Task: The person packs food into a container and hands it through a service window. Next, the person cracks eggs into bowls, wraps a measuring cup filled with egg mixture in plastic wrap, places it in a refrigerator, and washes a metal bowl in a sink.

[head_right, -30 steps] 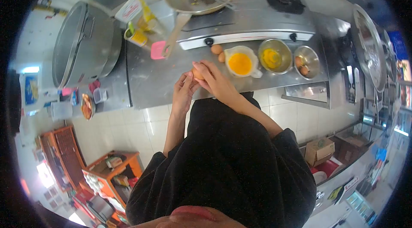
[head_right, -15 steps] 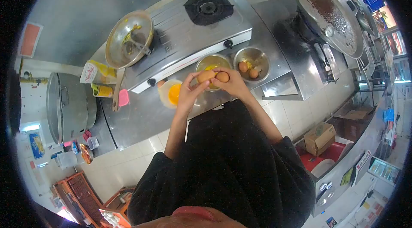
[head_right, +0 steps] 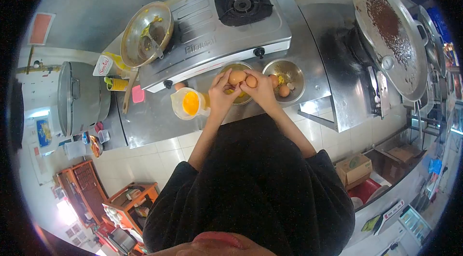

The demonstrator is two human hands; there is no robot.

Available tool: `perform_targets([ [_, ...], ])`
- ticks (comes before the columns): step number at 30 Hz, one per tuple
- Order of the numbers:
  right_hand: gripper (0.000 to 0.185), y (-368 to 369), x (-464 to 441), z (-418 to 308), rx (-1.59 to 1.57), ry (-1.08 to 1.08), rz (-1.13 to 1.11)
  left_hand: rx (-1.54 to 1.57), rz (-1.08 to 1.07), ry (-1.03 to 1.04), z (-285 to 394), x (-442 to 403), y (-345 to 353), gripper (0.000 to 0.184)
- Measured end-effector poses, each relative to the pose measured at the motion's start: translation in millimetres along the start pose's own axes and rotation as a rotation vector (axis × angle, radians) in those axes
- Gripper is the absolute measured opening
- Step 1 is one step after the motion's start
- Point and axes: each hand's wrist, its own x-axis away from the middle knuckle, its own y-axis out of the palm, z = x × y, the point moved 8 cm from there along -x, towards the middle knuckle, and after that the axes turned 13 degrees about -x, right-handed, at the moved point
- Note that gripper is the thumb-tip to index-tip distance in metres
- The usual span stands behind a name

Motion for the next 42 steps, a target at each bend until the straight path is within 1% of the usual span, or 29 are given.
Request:
perform_targets([
  [3, 0.040, 3.7, -5.5, -5.8, 0.018, -0.059, -0.017, -0.114, -0.014, -0.062, -4.0, -1.6, -3.6, 0.055],
  [6, 0.039, 5.2, -6.4, -8.1, 0.101, -0.131, -0.037, -0.224, 0.002, 0.073, 3.8, -7.0, -8.9, 0.058],
  [8, 0.039, 4.4, -5.8, -8.0, 0.161, -0.150, -0.046, -0.324, -0.037, 0.267, 15.1, -8.1, -7.0, 0.055],
  [10, 0.038, 6.5, -2.7, -15.6, 0.352, -0.255, -0.064, -0.369, -0.046, 0.327, 18.1, -9.6, -8.9, 0.053],
  [12, 0.037, -0.9, -4.4, -7.4, 0.211, -0.229, -0.030, -0.411, -0.057, 0.389, 21.5, -9.5, -3.8, 0.050],
  [13, 0.037, -8.0, -4.7, -3.3, 0.070, -0.207, 0.002, -0.321, -0.070, 0.320, 13.8, -11.0, -0.6, 0.051],
  [14, 0.037, -13.3, -3.4, -3.0, 0.075, -0.205, 0.007, -0.229, -0.081, 0.251, 5.2, -12.6, 4.0, 0.052],
  [15, 0.035, -20.8, -1.8, 8.0, -0.102, -0.057, 0.008, -0.223, -0.085, 0.254, 0.7, -10.9, 15.0, 0.052],
  [16, 0.034, -27.7, 2.4, 18.8, -0.278, 0.091, 0.011, 0.159, -0.216, 0.060, -15.5, -8.6, 38.9, 0.054],
  [17, 0.033, -41.5, 6.7, 16.4, -0.164, 0.095, 0.029, 0.539, -0.341, -0.141, -24.6, -3.1, 66.2, 0.057],
  [18, 0.033, -54.0, 12.9, 20.9, -0.159, 0.098, 0.033, 0.545, -0.346, -0.142, -20.5, -3.4, 80.2, 0.057],
  [20, 0.032, -89.3, 25.8, 27.1, 0.004, 0.029, 0.163, 0.590, -0.514, -0.094, -5.2, -0.5, 116.2, 0.066],
  [21, 0.032, -103.2, 31.6, 35.8, 0.011, 0.102, 0.202, 0.593, -0.514, -0.097, 1.6, -1.6, 124.6, 0.066],
  [22, 0.031, -117.0, 38.3, 45.0, 0.017, 0.175, 0.242, 0.418, -0.451, 0.024, 12.4, -4.8, 125.8, 0.065],
  [23, 0.030, -130.0, 43.8, 54.5, 0.195, 0.054, 0.294, 0.241, -0.387, 0.143, 25.2, -7.0, 119.9, 0.063],
  [24, 0.030, -137.2, 47.9, 51.1, 0.196, 0.056, 0.292, 0.242, -0.387, 0.140, 36.9, -9.5, 106.4, 0.063],
  [26, 0.031, -157.0, 60.3, 60.1, 0.312, 0.309, 0.374, -0.186, -0.153, 0.360, 73.9, -15.7, 44.3, 0.054],
  [27, 0.032, -164.4, 65.0, 64.7, 0.213, 0.313, 0.416, -0.131, -0.068, 0.295, 84.5, -22.7, -5.6, 0.041],
  [28, 0.032, -169.3, 69.9, 70.1, 0.110, 0.317, 0.458, -0.267, 0.154, 0.266, 70.9, -17.4, -53.2, 0.034],
  [29, 0.030, -166.5, 75.4, 76.9, -0.230, 0.436, 0.493, -0.152, 0.404, 0.136, 38.6, -7.1, -100.1, 0.022],
  [30, 0.025, -157.2, 73.7, 56.4, -0.404, 0.392, 0.474, -0.126, 0.544, 0.051, 2.6, 2.7, -143.1, 0.016],
  [31, 0.028, -150.7, 74.9, 59.7, -0.452, 0.414, 0.502, -0.130, 0.582, -0.155, -42.3, 12.8, -175.9, 0.012],
  [32, 0.032, -148.4, 76.1, 64.6, -0.499, 0.436, 0.530, -0.238, 0.420, -0.304, -93.9, 15.1, -191.7, 0.012],
  [33, 0.028, -142.9, 78.4, 75.6, -0.702, 0.479, 0.529, -0.340, 0.255, -0.451, -149.7, 21.3, -198.1, 0.013],
  [35, 0.028, -125.9, 75.7, 77.4, -0.699, 0.474, 0.488, -0.343, -0.048, -0.659, -259.8, 42.0, -180.7, 0.020],
  [37, 0.030, -101.8, 73.5, 70.0, -0.701, 0.486, 0.486, -0.554, 0.076, -0.465, -321.7, 40.0, -161.4, 0.035],
  [39, 0.033, -78.2, 75.7, 69.8, -0.685, 0.496, 0.451, 0.004, 0.202, -0.668, -417.1, 40.1, -123.8, 0.047],
  [40, 0.037, -69.2, 78.3, 68.4, -0.659, 0.506, 0.418, 0.008, 0.196, -0.669, -396.8, 35.7, -120.8, 0.047],
  [42, 0.036, -46.7, 80.4, 47.9, -0.629, 0.459, 0.448, -0.365, 0.190, -0.668, -320.6, 12.7, -131.8, 0.061],
])
